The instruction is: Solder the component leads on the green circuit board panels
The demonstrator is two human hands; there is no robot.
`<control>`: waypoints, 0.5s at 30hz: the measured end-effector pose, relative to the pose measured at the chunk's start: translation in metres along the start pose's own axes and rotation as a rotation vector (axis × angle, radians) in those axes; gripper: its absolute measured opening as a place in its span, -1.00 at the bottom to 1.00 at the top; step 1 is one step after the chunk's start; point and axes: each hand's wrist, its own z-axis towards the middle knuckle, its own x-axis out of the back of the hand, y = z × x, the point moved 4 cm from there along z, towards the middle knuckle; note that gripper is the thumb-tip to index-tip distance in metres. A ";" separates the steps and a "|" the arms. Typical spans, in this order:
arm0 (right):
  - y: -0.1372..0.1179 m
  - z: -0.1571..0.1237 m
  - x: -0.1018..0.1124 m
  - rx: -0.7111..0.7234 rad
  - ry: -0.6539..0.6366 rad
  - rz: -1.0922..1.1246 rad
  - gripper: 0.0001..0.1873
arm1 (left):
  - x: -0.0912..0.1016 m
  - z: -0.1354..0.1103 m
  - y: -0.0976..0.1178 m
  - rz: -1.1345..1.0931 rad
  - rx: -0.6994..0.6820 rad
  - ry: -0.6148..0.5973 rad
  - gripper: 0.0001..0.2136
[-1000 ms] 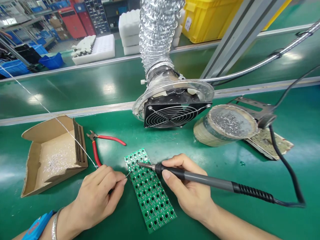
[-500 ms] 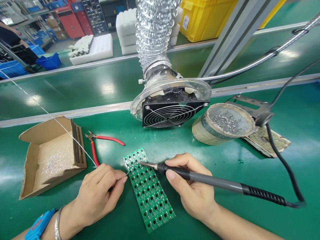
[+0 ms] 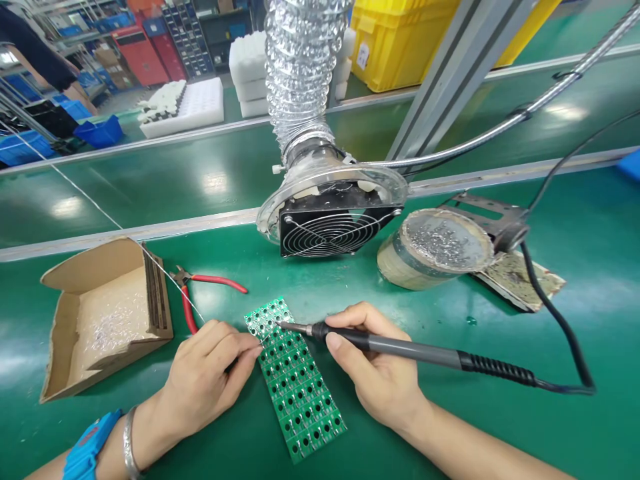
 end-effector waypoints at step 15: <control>0.005 -0.002 0.005 -0.007 0.026 0.114 -0.88 | 0.004 0.005 -0.001 -0.102 0.026 0.008 -0.93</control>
